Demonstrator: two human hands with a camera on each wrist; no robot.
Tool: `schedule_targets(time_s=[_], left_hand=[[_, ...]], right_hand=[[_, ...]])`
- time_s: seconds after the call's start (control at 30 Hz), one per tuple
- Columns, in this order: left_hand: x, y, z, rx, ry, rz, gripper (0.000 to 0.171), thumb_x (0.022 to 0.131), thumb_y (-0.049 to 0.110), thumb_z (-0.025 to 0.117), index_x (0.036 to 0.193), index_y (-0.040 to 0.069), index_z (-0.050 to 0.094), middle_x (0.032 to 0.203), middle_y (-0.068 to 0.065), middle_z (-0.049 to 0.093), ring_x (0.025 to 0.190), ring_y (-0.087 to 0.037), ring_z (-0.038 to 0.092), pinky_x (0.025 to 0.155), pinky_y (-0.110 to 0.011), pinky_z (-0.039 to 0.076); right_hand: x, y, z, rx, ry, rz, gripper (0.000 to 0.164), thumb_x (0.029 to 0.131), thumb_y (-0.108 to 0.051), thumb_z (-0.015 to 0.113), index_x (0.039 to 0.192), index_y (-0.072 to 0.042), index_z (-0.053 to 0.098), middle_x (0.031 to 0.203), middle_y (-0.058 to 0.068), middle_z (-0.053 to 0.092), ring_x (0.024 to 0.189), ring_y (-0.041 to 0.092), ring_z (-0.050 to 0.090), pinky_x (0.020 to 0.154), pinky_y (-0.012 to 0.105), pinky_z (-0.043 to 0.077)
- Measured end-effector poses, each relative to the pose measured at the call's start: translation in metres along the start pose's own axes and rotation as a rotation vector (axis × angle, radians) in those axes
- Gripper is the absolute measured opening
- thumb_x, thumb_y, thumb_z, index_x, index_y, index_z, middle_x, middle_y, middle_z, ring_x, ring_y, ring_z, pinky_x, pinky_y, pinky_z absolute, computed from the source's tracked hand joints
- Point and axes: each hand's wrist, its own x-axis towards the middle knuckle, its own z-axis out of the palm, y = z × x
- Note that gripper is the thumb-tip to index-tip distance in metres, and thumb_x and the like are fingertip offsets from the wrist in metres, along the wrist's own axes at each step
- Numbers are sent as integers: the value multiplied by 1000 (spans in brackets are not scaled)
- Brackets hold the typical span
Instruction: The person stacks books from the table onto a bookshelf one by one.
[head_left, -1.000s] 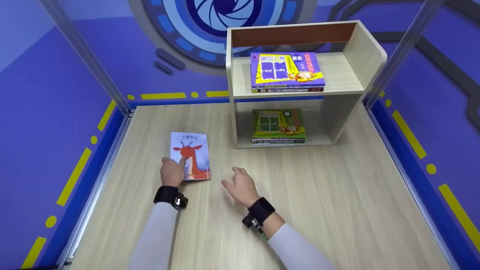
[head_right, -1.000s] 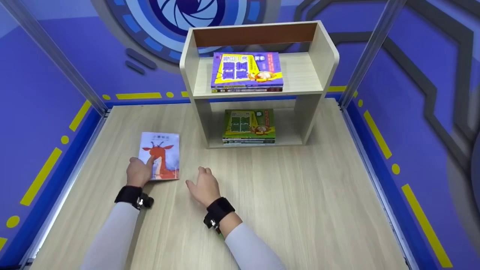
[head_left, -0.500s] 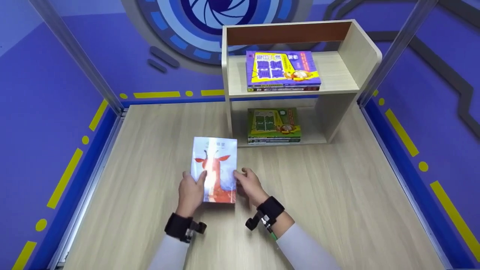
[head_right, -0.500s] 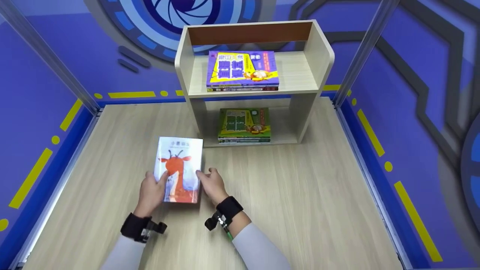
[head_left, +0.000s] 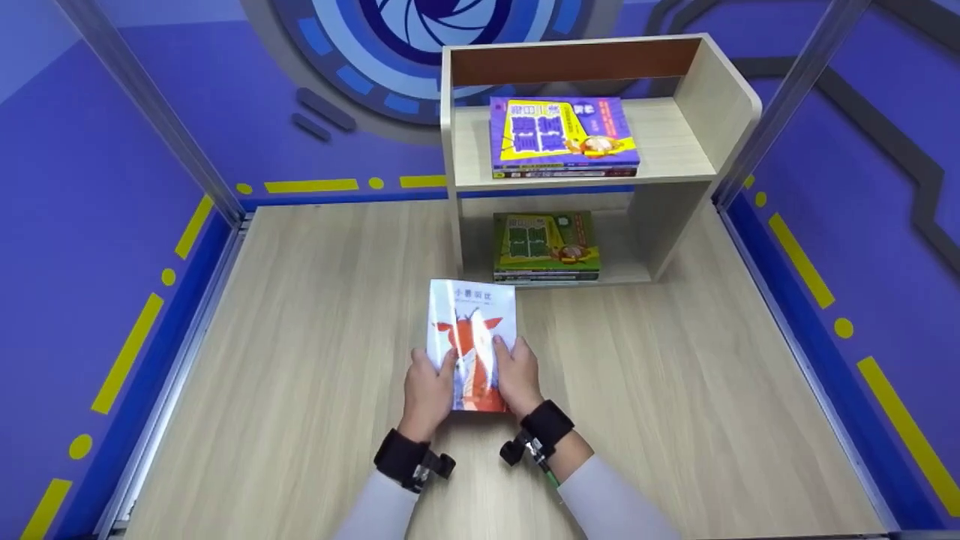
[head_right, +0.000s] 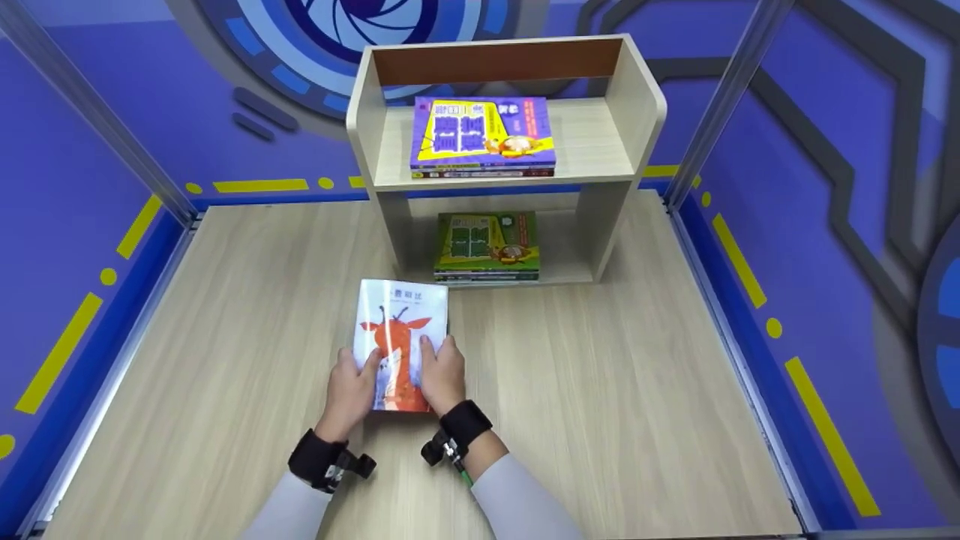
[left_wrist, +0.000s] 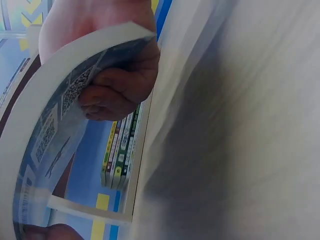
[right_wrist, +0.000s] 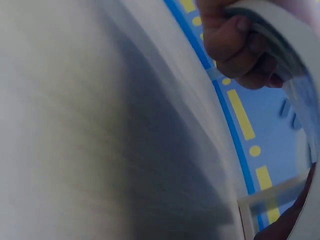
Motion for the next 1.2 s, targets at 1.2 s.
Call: schedule_targets(time_s=[1.2], left_hand=[[69, 19, -15, 125, -771, 304, 37, 93, 52, 47, 110, 19, 53, 81, -4, 61, 65, -13, 63, 58, -30, 53]], right_hand=[[14, 19, -87, -25, -661, -106, 31, 93, -40, 55, 109, -13, 57, 88, 7, 65, 73, 20, 65, 61, 33, 55]])
